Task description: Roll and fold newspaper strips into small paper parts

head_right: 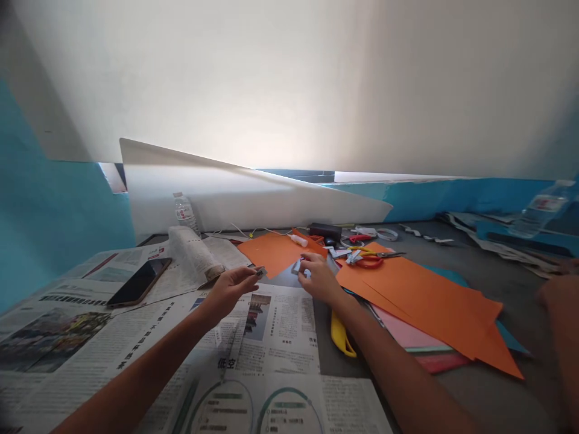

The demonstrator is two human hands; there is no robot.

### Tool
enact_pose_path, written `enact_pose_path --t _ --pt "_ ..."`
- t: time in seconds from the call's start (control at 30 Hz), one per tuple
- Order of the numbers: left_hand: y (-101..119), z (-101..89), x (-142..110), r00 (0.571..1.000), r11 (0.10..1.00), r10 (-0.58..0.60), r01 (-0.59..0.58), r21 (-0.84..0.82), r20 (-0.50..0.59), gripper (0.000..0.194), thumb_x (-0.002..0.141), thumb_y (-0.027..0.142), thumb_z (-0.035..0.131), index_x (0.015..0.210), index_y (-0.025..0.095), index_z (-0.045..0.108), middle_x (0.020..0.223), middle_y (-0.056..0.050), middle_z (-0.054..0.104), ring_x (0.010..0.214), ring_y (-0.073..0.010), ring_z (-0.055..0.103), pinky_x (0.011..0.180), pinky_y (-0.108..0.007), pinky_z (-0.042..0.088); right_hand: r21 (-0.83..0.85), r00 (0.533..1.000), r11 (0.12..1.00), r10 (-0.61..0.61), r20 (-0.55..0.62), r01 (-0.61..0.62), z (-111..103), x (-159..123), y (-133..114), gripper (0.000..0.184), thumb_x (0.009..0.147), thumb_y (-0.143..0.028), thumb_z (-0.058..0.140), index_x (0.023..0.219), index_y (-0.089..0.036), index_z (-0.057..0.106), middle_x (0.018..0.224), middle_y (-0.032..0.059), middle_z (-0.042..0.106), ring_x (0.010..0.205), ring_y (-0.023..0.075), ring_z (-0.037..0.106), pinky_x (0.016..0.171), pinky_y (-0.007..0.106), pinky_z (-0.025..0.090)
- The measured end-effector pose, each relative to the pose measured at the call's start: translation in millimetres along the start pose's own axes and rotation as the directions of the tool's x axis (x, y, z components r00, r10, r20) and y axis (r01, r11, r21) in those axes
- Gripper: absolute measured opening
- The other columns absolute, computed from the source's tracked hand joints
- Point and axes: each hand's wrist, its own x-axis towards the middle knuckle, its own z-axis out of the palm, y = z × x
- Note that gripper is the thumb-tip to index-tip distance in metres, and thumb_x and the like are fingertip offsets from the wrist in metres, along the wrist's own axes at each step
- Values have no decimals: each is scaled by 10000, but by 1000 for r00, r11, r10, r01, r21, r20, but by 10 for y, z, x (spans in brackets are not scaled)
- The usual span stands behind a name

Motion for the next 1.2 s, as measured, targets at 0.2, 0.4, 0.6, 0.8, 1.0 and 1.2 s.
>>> enact_pose_path --t 0.2,0.4,0.6,0.8,1.0,1.2 --pt "-19 56 -143 983 944 -129 162 -287 130 431 679 540 782 795 174 585 1037 -93 704 1105 -257 613 961 -377 447 375 984 924 -126 127 70 122 -104 -405 185 897 -309 494 744 -210 527 1276 95 618 1131 237 594 889 366 471" --pt "51 24 -241 970 925 -186 226 -307 153 353 734 478 770 826 174 617 1021 -94 723 948 -219 661 832 -332 472 602 990 799 -90 106 8 83 -230 -592 209 862 -359 613 731 -196 604 832 39 645 749 169 562 666 301 423" --pt "43 144 -317 978 877 -207 169 -449 -36 292 738 420 780 875 170 717 723 -10 672 655 -106 599 638 -224 449 842 983 511 135 123 -175 130 -282 -737 227 736 -366 781 860 -221 657 666 -17 647 607 129 536 586 273 390" --pt "148 244 -383 967 857 -221 131 -498 -126 329 656 402 826 866 157 763 787 -45 705 720 -121 615 714 -226 487 930 954 252 206 218 -267 211 -364 -978 230 686 -356 819 826 -201 722 811 30 704 761 160 609 697 298 445" --pt "184 233 -380 959 974 -181 145 -175 -217 310 641 413 814 779 141 762 672 -70 703 652 -177 636 627 -279 500 896 944 334 250 215 -292 195 -374 -964 239 685 -396 814 791 -198 734 710 -12 605 598 94 430 580 257 343" --pt "146 184 -355 977 990 -111 93 -106 -180 307 681 419 782 777 128 761 641 -63 672 610 -173 601 571 -278 479 879 952 369 166 256 -300 195 -386 -935 225 730 -387 784 798 -185 712 641 -24 561 570 91 422 542 254 310"
